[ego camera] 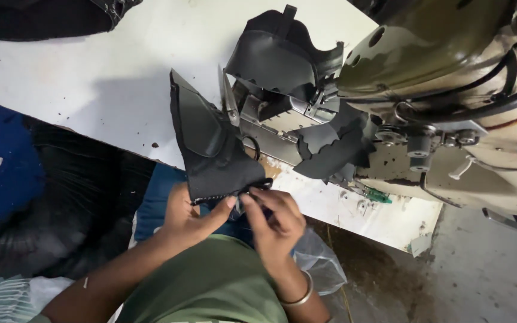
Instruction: The person operates a sewing machine to stitch black shoe parts. They pick up a shoe component, align it with a grey insole, and feed the assembly under the presser foot to sew the edges. The person uses scissors to trim threads and adjusts the machine's tension dial.
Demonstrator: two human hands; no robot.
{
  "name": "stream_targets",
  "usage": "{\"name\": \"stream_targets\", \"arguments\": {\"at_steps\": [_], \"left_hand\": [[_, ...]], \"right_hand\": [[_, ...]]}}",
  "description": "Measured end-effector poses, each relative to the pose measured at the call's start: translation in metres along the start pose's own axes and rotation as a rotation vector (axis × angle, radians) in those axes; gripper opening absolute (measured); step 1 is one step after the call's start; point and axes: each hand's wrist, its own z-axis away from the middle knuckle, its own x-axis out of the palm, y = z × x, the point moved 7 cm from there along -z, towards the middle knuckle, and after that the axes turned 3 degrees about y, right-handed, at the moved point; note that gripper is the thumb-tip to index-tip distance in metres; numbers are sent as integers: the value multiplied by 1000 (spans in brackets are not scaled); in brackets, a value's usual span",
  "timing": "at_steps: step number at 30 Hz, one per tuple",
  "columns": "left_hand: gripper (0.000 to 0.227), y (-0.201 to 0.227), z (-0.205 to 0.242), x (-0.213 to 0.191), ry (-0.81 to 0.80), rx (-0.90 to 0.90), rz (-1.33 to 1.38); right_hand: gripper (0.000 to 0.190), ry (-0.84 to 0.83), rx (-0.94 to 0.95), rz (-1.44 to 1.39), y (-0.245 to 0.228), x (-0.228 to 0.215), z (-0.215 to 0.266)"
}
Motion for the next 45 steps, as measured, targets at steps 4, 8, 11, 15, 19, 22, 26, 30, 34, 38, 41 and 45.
{"name": "stream_targets", "arguments": {"at_steps": [4, 8, 11, 15, 19, 22, 26, 30, 34, 38, 41, 45], "left_hand": [[23, 17, -3, 4, -17, 38, 109], [32, 19, -3, 4, -8, 34, 8], [27, 16, -2, 1, 7, 3, 1], [28, 15, 2, -1, -39, -3, -79], [29, 20, 2, 3, -47, 4, 5], [30, 13, 2, 1, -42, -37, 38], [26, 9, -2, 2, -35, -68, -1], [25, 18, -9, 7, -20, -51, -29], [23, 12, -13, 6, -30, -15, -193], [26, 9, -18, 5, 22, 25, -213], [28, 13, -24, 2, 33, 103, -240], [31, 8, -24, -10, 82, 138, -356]], "right_hand": [[20, -59, -215, 66, -30, 10, -3], [24, -114, -248, 119, -30, 11, -2], [19, -108, -97, -43, -4, 3, -9], [27, -236, 359, -504, 26, 8, -23], [16, -330, 486, -530, 51, 7, -13], [12, -348, 419, -476, 51, 5, -14], [9, -351, 419, -479, 53, 4, -14], [10, -342, 441, -489, 61, 2, -13], [9, -307, 423, -466, 60, 4, -11], [9, -198, 290, -383, 63, 0, -10], [11, -228, 215, -333, 70, -2, -17], [37, -152, 374, -200, 108, -26, -58]]}}
